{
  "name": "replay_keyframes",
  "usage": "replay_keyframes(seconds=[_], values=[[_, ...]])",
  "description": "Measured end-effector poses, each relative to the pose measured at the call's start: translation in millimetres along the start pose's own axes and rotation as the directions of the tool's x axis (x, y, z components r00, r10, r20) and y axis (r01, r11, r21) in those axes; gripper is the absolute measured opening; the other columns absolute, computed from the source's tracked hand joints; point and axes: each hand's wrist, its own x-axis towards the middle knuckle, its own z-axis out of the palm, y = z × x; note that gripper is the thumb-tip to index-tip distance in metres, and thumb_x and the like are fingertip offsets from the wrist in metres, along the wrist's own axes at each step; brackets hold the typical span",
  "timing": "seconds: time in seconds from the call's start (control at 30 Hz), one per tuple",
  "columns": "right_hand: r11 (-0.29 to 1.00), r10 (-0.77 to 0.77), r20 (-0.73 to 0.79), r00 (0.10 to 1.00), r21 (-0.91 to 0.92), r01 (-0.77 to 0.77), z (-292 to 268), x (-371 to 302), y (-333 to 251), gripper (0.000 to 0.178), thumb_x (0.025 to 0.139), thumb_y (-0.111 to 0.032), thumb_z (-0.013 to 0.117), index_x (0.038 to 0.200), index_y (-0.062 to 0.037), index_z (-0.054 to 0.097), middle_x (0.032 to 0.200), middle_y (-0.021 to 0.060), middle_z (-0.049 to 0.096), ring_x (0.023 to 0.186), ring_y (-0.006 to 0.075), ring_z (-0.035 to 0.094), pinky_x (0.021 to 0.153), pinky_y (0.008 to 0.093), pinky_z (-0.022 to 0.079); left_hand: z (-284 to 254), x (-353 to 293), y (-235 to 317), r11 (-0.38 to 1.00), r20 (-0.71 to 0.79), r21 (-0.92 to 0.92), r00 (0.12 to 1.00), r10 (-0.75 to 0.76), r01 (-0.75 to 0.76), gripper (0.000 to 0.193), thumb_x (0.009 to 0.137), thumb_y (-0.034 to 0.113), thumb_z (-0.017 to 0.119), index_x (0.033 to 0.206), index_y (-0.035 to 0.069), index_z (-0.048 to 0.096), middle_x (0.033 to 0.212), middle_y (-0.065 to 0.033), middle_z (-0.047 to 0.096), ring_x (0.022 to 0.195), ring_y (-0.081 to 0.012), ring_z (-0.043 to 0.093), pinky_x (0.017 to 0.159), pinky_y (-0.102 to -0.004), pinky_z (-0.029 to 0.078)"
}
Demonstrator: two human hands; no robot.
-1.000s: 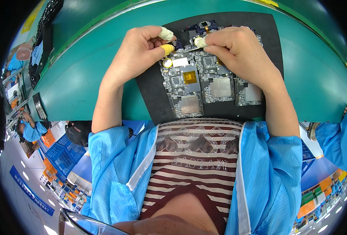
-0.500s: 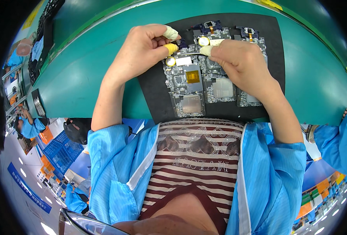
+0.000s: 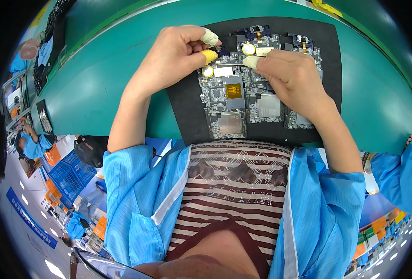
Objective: Assembling electronic components and circuit boards into device housings on a factory production line.
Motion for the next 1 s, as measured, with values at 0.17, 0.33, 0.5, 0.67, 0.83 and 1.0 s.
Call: replay_keyframes(seconds=[0.17, 0.33, 0.5, 0.67, 0.83, 1.0], values=[[1.000, -0.009, -0.004, 1.000, 0.009, 0.009, 0, 0, 2, 0.009, 0.072, 0.000, 0.063, 0.081, -0.0012, 0.060, 0.068, 0.0111, 0.056, 0.060, 0.0291, 0.056, 0.052, 0.0343, 0.045, 0, 0, -1, 1.000, -0.001, -0.019, 1.000, -0.003, 0.003, 0.023, 0.072, -0.007, 0.058, 0.095, -0.007, 0.062, 0.079, -0.0061, 0.062, 0.070, -0.0063, 0.055, 0.061, -0.0211, 0.047], [0.998, -0.041, -0.001, 0.999, -0.044, 0.041, 0, 1, 3, 0.015, 0.067, 0.001, 0.063, 0.081, -0.0031, 0.061, 0.068, 0.0096, 0.056, 0.058, 0.0280, 0.056, 0.050, 0.0342, 0.045, 1, 1, 0, 1.000, -0.002, 0.008, 1.000, 0.002, -0.002, 0.022, 0.072, -0.005, 0.060, 0.094, -0.006, 0.063, 0.075, -0.0056, 0.061, 0.067, -0.0062, 0.054, 0.058, -0.0214, 0.045], [0.956, -0.164, 0.066, 0.984, -0.236, 0.175, -5, 3, -3, 0.022, 0.064, -0.002, 0.062, 0.085, -0.0067, 0.063, 0.064, 0.0058, 0.052, 0.053, 0.0232, 0.054, 0.046, 0.0330, 0.043, 0, 1, 0, 0.998, -0.015, 0.055, 0.999, 0.040, -0.039, 0.021, 0.072, -0.003, 0.061, 0.094, -0.006, 0.063, 0.072, -0.0051, 0.060, 0.064, -0.0064, 0.052, 0.056, -0.0218, 0.044], [0.871, -0.328, 0.217, 0.919, -0.308, 0.383, -8, 2, 4, 0.034, 0.067, -0.008, 0.059, 0.101, -0.0059, 0.061, 0.063, 0.0020, 0.046, 0.052, 0.0175, 0.052, 0.045, 0.0308, 0.040, 3, 2, -1, 0.999, -0.018, 0.039, 1.000, 0.025, -0.024, 0.022, 0.072, -0.003, 0.062, 0.093, -0.006, 0.063, 0.073, -0.0056, 0.059, 0.062, -0.0065, 0.051, 0.055, -0.0219, 0.043], [0.842, -0.348, 0.312, 0.884, -0.312, 0.441, -14, 4, 4, 0.038, 0.069, -0.010, 0.057, 0.107, -0.0053, 0.059, 0.066, 0.0025, 0.047, 0.055, 0.0169, 0.053, 0.049, 0.0309, 0.041, 3, 1, 0, 0.996, -0.022, 0.066, 0.998, 0.064, -0.062, 0.023, 0.070, -0.002, 0.064, 0.093, -0.005, 0.062, 0.074, -0.0063, 0.058, 0.065, -0.0082, 0.052, 0.058, -0.0229, 0.044], [0.806, -0.364, 0.374, 0.853, -0.333, 0.490, -15, 5, 4, 0.038, 0.071, -0.012, 0.056, 0.107, -0.0041, 0.059, 0.066, 0.0028, 0.047, 0.056, 0.0166, 0.053, 0.051, 0.0310, 0.042, 7, 1, -2, 0.984, -0.059, 0.140, 0.991, 0.122, -0.113, 0.025, 0.068, -0.002, 0.063, 0.093, -0.004, 0.060, 0.076, -0.0083, 0.058, 0.067, -0.0124, 0.054, 0.062, -0.0257, 0.046]])
